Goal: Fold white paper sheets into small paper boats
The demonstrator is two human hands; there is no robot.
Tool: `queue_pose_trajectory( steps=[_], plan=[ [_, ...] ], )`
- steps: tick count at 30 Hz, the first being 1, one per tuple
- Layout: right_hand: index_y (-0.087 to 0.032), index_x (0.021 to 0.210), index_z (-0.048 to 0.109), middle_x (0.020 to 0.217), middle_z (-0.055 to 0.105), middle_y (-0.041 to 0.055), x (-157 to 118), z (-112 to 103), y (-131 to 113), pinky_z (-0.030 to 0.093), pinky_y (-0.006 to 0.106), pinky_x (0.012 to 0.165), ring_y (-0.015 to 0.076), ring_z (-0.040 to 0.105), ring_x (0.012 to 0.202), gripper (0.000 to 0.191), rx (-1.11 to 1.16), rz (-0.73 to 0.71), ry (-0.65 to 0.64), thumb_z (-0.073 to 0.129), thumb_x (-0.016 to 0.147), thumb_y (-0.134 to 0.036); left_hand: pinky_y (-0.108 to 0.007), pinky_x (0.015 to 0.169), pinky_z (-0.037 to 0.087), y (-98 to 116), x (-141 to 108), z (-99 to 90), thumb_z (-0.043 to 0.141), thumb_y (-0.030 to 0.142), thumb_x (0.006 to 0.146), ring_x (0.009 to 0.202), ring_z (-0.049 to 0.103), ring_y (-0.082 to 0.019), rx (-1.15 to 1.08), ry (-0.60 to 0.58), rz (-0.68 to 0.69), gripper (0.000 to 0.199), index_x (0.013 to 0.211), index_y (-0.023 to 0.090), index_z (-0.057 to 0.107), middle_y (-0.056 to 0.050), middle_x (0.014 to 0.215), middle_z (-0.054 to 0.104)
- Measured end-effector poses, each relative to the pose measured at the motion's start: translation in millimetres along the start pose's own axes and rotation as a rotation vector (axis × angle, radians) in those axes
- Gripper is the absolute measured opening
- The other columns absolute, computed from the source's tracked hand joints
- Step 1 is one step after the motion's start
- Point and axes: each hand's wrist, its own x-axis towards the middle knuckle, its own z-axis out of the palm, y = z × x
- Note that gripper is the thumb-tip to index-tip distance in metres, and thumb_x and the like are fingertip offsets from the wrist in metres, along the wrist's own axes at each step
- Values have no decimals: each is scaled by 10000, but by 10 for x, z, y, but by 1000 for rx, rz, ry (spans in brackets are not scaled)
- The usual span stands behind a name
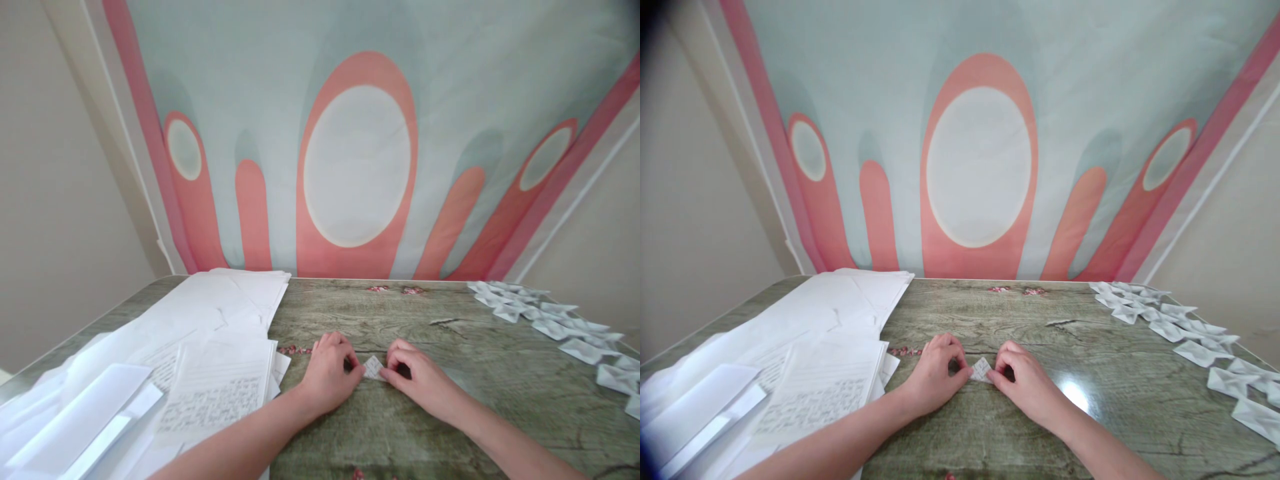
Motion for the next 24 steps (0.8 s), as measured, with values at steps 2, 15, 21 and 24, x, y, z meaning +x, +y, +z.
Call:
queue_pose_trajectory(
  steps=[2,15,21,24],
  plan=[
    [-200,647,501,752,524,-4,2,-1,2,404,267,663,147,526,715,170,-2,4,1,562,788,-271,-346,777,352,5,-4,-6,630,238,704,864,483,-210,13,1,3,62,673,192,601,-23,835,537],
    [-208,757,514,798,518,-5,-23,11,-33,413,269,679,149,517,751,52,12,-16,9,553,791,-217,-319,769,343,38,-40,-32,600,212,744,908,469,-211,87,-39,85,173,912,253,609,-16,917,547],
    [-206,804,533,822,526,-1,-31,8,-52,421,271,694,150,523,767,20,-7,-35,5,544,809,-221,-321,785,346,68,-41,-52,545,228,801,909,472,-203,100,-73,115,170,930,286,639,-14,925,547],
    [-206,828,538,837,532,4,-49,18,-69,424,281,708,152,526,773,11,-45,-64,27,529,824,-212,-320,788,350,65,-31,-60,544,246,806,907,471,-201,112,-75,110,166,927,294,647,-11,919,546]
  ],
)
